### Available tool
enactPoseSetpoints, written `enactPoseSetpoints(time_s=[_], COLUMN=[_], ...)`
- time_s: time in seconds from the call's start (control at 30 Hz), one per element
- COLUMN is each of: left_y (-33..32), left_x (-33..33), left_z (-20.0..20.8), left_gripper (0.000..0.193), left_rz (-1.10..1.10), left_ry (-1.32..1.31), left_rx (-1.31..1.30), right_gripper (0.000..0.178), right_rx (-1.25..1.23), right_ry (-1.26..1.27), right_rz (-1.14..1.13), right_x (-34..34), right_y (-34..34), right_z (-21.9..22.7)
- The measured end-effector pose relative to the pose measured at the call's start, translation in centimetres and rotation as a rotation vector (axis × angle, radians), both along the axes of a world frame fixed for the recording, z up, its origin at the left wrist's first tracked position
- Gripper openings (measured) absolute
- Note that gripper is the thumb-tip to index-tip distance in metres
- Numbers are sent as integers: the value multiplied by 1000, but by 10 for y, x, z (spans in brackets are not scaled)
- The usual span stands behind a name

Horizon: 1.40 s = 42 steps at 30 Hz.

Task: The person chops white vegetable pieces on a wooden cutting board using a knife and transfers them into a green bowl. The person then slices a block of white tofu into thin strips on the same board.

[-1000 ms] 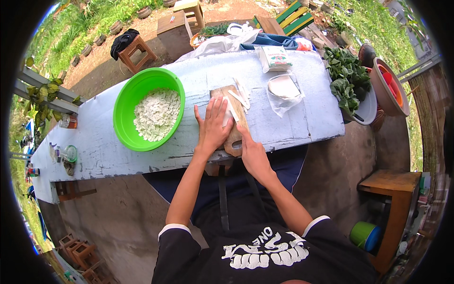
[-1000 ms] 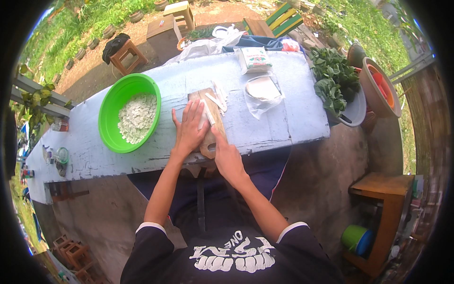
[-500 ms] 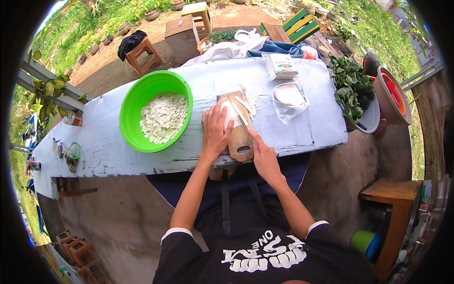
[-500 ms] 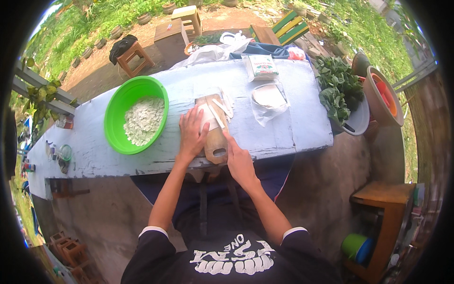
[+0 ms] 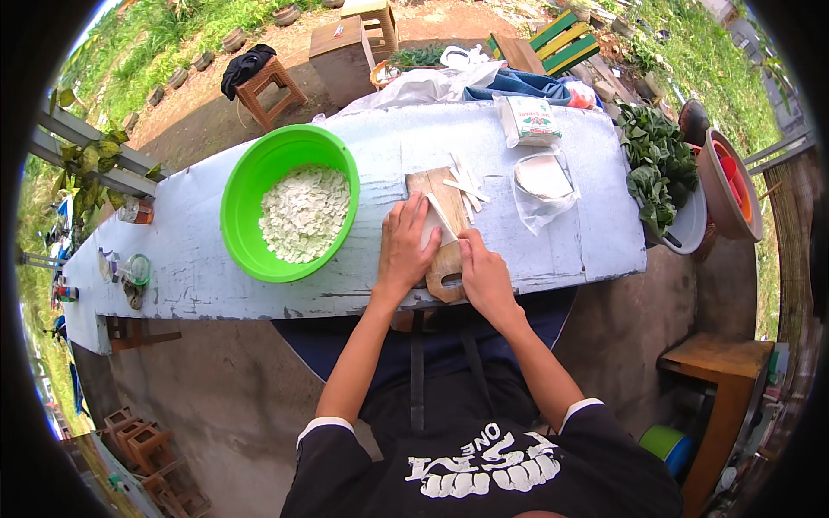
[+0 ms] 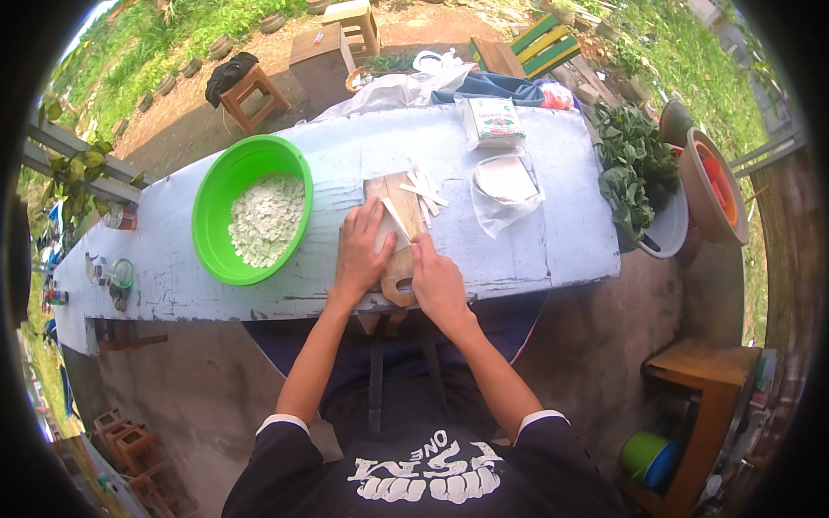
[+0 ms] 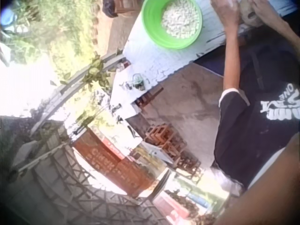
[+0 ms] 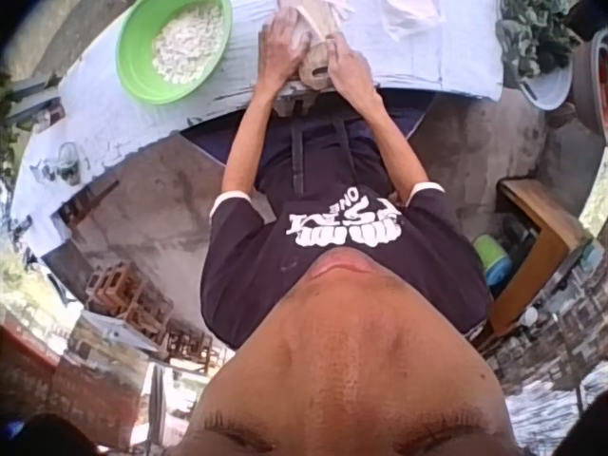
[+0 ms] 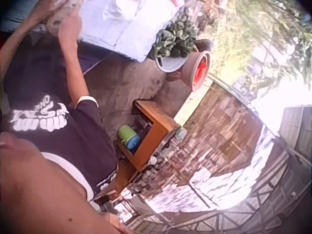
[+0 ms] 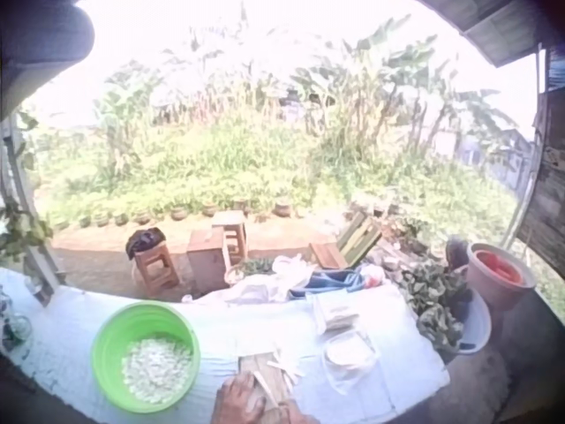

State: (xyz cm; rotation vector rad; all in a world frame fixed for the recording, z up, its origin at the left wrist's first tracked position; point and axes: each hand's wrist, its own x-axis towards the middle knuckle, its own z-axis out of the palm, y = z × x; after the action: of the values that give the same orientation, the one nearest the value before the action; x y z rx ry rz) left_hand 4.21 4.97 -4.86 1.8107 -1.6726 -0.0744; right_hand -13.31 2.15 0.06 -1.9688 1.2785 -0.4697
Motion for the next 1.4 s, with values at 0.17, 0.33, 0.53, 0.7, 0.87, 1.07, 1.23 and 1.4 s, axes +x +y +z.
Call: enactPoseSetpoints(time_s=[0.17, 0.33, 0.53, 0.7, 0.87, 1.07, 1.23, 1.4], left_y=[-1, 1, 2, 3, 2, 3, 3, 3], left_x=[-2, -2, 1, 0, 0, -1, -2, -2], left_z=[-2, 0, -1, 3, 5, 4, 2, -1], left_gripper=[55, 52, 52, 64, 68, 68, 69, 71], left_rz=[-1, 11, 1, -2, 4, 18, 26, 36], left_ry=[18, -130, -137, -96, -83, -87, -101, -138], left_rx=[9, 30, 14, 15, 3, -10, -18, -30], right_gripper=[22, 28, 65, 54, 55, 57, 68, 63], right_rx=[-17, -74, -125, -109, -57, -53, -11, 0], right_ry=[53, 71, -21, 71, 98, 119, 104, 148], right_rz=[24, 57, 144, 132, 124, 135, 136, 116], right_x=[2, 7, 10, 13, 21, 14, 3, -5], right_y=[-4, 2, 3, -1, -5, 3, 11, 19], right_z=[7, 4, -5, 10, 8, 7, 9, 4])
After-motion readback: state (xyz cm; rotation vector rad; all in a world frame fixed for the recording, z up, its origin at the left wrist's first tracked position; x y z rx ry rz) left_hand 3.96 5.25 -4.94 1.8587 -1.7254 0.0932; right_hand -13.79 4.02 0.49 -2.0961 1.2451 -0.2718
